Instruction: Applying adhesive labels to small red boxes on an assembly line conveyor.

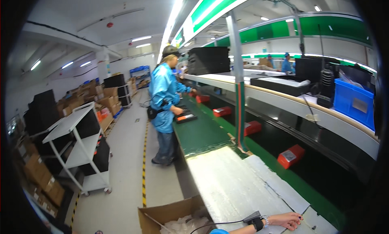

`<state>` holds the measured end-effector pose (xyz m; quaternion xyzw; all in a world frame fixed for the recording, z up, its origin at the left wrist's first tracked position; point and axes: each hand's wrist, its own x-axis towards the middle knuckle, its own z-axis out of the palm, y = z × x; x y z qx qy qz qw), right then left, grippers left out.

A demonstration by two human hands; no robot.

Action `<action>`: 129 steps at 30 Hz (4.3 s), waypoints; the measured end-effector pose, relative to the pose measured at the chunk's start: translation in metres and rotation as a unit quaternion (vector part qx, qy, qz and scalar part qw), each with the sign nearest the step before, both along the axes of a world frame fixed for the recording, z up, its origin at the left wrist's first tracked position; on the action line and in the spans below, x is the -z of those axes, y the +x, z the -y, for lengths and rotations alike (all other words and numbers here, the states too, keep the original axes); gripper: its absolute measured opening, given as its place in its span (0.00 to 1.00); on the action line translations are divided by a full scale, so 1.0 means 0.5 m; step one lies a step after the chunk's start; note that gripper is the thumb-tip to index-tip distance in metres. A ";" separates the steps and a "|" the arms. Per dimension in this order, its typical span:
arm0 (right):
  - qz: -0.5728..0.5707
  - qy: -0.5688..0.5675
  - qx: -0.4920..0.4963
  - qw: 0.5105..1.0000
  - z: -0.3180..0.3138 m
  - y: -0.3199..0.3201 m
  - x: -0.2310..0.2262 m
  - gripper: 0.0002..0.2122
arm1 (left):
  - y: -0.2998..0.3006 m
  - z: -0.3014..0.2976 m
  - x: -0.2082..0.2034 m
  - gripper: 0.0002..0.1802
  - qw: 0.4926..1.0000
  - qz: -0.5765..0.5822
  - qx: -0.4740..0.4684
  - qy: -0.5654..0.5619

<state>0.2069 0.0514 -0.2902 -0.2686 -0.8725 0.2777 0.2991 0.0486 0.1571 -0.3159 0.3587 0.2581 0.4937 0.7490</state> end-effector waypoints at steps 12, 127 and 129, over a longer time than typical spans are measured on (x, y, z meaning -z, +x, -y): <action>0.058 0.092 -0.040 0.993 0.030 0.003 0.027 0.22 | 0.034 -0.059 0.084 0.16 0.989 -0.105 -0.105 -0.004; 0.199 0.182 0.120 0.955 -0.274 0.037 -0.144 0.22 | -0.073 -0.042 -0.047 0.08 0.961 -0.252 -0.091 0.066; 0.081 0.056 0.050 0.994 -0.309 0.023 -0.145 0.20 | -0.072 -0.038 -0.065 0.06 0.966 -0.154 -0.130 0.160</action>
